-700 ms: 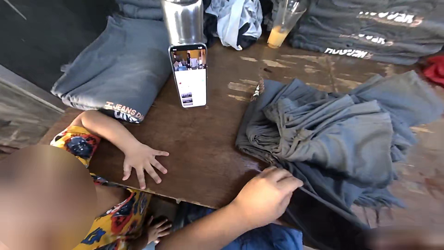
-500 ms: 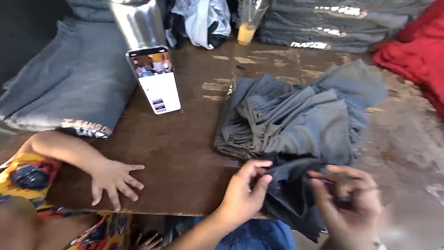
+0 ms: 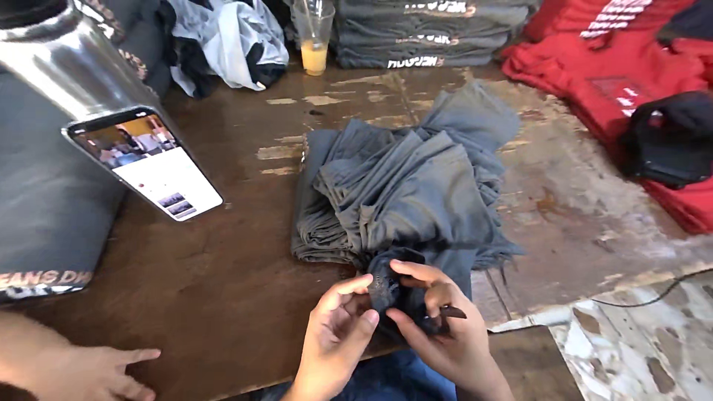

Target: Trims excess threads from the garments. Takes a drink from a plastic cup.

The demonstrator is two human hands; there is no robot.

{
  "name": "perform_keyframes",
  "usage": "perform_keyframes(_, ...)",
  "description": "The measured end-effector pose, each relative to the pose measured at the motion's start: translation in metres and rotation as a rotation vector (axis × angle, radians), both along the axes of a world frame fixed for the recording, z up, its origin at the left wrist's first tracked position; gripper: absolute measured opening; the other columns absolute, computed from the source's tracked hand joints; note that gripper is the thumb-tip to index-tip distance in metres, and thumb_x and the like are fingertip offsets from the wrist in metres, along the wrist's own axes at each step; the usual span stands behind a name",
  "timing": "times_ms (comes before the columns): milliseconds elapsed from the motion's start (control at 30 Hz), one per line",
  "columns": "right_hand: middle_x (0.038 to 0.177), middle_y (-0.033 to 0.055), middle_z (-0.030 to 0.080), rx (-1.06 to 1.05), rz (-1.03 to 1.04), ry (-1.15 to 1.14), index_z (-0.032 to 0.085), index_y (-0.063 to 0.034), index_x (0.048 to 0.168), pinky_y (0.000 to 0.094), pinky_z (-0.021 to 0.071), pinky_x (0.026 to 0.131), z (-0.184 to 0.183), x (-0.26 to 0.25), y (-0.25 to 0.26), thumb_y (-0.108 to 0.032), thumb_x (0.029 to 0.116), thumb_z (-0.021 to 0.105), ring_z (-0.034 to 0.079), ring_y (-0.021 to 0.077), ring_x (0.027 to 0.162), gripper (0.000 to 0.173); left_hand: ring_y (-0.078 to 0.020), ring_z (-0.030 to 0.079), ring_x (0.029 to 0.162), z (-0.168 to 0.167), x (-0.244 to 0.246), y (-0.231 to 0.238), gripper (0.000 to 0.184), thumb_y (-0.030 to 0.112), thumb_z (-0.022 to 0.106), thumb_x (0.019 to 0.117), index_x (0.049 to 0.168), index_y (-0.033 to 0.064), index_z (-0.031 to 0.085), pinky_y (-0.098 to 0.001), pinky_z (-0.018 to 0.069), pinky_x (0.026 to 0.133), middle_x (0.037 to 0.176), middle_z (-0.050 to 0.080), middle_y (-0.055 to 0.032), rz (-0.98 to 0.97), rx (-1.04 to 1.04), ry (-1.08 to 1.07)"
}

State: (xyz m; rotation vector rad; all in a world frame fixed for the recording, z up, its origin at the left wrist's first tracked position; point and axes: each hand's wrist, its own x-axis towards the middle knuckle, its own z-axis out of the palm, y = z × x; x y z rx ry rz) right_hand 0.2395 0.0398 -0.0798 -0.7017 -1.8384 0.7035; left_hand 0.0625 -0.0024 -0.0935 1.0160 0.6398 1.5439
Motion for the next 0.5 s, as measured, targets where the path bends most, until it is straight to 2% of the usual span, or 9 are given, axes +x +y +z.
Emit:
perform_keyframes(133, 0.125, 0.0129, 0.070, 0.011, 0.006, 0.021, 0.049, -0.0049, 0.103, 0.0261, 0.0581, 0.095, 0.001, -0.006, 0.003, -0.006, 0.0978, 0.063, 0.069, 0.0146, 0.115, 0.015, -0.0081, 0.070, 0.104, 0.001, 0.005, -0.003, 0.033, -0.002, 0.068, 0.0932, 0.124, 0.0079, 0.067, -0.0264, 0.0586, 0.093, 0.121, 0.071, 0.0011, 0.076, -0.015, 0.115)
perform_keyframes(267, 0.108, 0.0100, 0.073, 0.052, -0.016, -0.027, 0.051, -0.0047, 0.097, 0.0242, 0.0566, 0.093, 0.000, -0.004, 0.006, 0.000, 0.0933, 0.064, 0.069, 0.0132, 0.107, 0.015, -0.0079, 0.071, 0.098, -0.001, 0.008, -0.003, 0.029, -0.002, 0.068, 0.0931, 0.121, 0.0054, 0.068, -0.0258, 0.0593, 0.089, 0.113, 0.073, -0.0006, 0.095, -0.045, 0.125)
perform_keyframes(367, 0.095, 0.0064, 0.071, 0.078, -0.059, -0.044, 0.054, -0.0051, 0.094, 0.0209, 0.0556, 0.087, 0.000, -0.002, 0.006, -0.002, 0.0942, 0.066, 0.069, 0.0099, 0.096, 0.013, -0.0069, 0.070, 0.100, -0.001, 0.008, -0.003, 0.029, -0.004, 0.066, 0.0934, 0.121, 0.0050, 0.068, -0.0249, 0.0591, 0.090, 0.115, 0.073, 0.0007, 0.103, -0.020, 0.178)
perform_keyframes(500, 0.094, 0.0033, 0.067, 0.050, -0.035, -0.085, 0.051, -0.0083, 0.094, 0.0187, 0.0534, 0.085, 0.006, 0.006, -0.008, -0.007, 0.0960, 0.065, 0.065, 0.0074, 0.094, 0.015, -0.0043, 0.068, 0.103, -0.001, 0.009, -0.004, 0.026, -0.003, 0.067, 0.0930, 0.116, 0.0077, 0.074, -0.0208, 0.0584, 0.089, 0.114, 0.071, 0.0002, 0.193, 0.057, 0.374)
